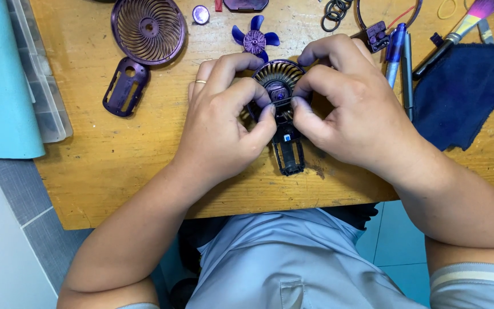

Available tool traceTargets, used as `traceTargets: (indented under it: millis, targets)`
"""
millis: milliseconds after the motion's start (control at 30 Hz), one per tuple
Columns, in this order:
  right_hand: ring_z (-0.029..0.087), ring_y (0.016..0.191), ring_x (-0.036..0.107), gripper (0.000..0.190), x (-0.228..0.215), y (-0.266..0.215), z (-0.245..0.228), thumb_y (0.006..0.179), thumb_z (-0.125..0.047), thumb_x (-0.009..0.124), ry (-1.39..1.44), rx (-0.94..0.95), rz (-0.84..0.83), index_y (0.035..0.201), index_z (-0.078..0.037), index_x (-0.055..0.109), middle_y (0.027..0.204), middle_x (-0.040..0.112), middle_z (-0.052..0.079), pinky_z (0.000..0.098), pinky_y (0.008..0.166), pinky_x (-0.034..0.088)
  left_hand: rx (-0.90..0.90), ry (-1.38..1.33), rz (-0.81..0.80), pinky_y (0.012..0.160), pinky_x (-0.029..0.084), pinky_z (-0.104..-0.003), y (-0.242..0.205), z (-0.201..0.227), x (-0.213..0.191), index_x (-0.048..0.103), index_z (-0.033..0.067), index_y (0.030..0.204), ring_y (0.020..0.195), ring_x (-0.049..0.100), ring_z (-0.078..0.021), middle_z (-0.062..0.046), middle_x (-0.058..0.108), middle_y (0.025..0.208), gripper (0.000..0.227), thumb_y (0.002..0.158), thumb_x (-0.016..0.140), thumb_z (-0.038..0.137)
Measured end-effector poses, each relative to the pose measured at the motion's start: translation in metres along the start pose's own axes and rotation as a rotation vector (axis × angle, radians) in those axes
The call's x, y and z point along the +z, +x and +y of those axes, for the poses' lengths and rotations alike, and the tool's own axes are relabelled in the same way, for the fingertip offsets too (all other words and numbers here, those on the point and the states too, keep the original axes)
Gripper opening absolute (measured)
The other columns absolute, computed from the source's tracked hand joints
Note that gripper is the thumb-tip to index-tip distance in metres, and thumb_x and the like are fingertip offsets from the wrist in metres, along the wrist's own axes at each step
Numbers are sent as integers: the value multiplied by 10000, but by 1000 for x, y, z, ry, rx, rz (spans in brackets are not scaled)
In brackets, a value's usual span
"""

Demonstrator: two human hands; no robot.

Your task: Reassembling a small handheld electric fan by fitting the motor and blade assembly into the plastic housing and managing internal wiring.

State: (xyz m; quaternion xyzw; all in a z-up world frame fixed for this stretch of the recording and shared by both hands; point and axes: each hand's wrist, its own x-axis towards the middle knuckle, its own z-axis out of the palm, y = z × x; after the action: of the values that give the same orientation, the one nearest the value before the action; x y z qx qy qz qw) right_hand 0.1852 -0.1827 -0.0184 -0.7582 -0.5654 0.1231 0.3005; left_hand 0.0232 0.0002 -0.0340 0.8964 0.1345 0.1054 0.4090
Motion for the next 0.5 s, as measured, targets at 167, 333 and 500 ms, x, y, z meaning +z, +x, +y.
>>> traceTargets:
  millis: [167,333,500]
  targets:
    - [434,1294,674,87,-2,2,1,1072,-30,815,73,26,-36,1066,28,751,1367,648,250,517,1076,544,-27,-15,-27,1049,443,-541,1,1,-3,732,140,957,1324,613,-359,-86,685,1431,111,975,775,240]
    - [434,1315,637,49,-6,2,1,1101,-34,802,124,31,-56,1115,2,772,1403,644,239,531,1145,483,-40,-47,-16,1133,443,-542,2,3,-5,790,155,946,1345,587,-360,-103,691,1409,98,965,802,251]
    - [439,1379,644,45,-16,2,-5,1139,-7,800,169,36,-56,1122,27,777,1448,650,269,535,1204,472,-69,-192,-35,1271,443,-517,4,9,-18,806,156,975,1471,510,-374,-161,614,1534,70,1012,855,189]
